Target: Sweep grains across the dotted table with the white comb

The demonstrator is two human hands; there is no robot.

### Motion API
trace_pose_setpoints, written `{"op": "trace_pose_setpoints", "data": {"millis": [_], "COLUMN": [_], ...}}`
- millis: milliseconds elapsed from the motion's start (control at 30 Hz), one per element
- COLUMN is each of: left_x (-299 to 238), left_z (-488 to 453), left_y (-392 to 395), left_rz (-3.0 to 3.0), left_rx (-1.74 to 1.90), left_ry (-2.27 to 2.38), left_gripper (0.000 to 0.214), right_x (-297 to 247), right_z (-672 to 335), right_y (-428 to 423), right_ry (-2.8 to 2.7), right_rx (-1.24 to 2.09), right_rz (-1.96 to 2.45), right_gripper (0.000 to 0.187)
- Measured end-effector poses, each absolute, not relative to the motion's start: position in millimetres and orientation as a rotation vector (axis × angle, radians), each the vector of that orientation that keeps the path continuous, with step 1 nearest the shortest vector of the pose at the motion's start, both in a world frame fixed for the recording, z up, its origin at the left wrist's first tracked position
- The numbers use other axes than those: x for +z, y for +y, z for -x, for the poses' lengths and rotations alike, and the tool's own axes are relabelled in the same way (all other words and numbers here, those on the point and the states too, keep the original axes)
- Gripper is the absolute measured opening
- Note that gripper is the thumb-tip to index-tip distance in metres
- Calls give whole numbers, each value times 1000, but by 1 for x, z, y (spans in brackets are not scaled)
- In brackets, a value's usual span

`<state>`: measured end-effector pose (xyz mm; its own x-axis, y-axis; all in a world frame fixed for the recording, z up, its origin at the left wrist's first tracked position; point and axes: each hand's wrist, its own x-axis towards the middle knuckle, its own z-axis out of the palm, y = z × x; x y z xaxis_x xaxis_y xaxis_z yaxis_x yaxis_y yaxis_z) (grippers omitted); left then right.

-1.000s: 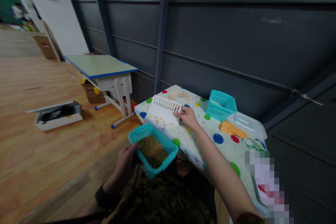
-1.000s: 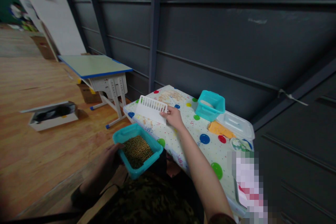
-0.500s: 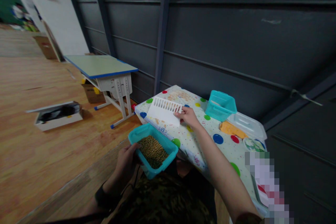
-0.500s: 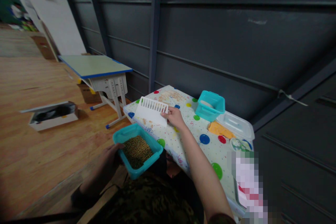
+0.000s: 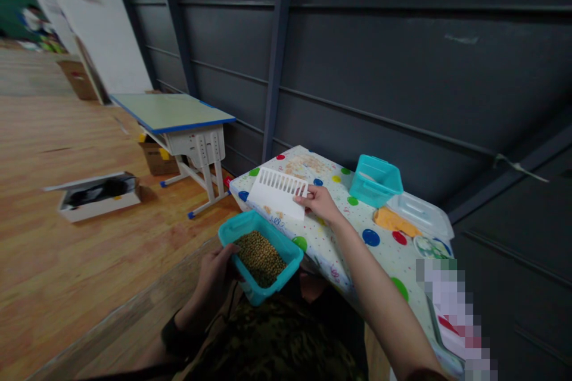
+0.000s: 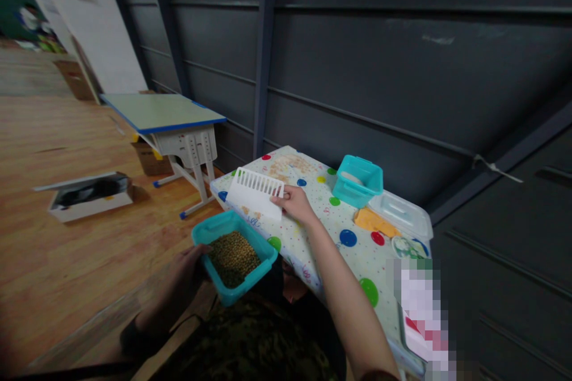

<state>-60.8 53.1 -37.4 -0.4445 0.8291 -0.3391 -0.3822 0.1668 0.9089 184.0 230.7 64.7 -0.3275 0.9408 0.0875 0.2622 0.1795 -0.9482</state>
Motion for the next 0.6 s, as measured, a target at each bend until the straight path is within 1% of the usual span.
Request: {"op": "trace_pose_setpoints", "data": {"millis": [167, 433, 600], "left_x": [-40, -38, -36], "left_z": [61, 61, 60], "left_y": [55, 54, 54], "left_rz": [-373, -399, -375], "left_rx": [1503, 1494, 1513], "left_ry": [1370, 1362, 1359], "left_gripper": [27, 28, 26], "right_x": [63, 64, 61], "right_z": [-182, -177, -189], "right_y": [211, 176, 189], "right_ry": [-1724, -1769, -1586], "right_rx": [1187, 1088, 1030], "right_rz": [1138, 1075, 1170], "right_gripper": [38, 31, 40]}}
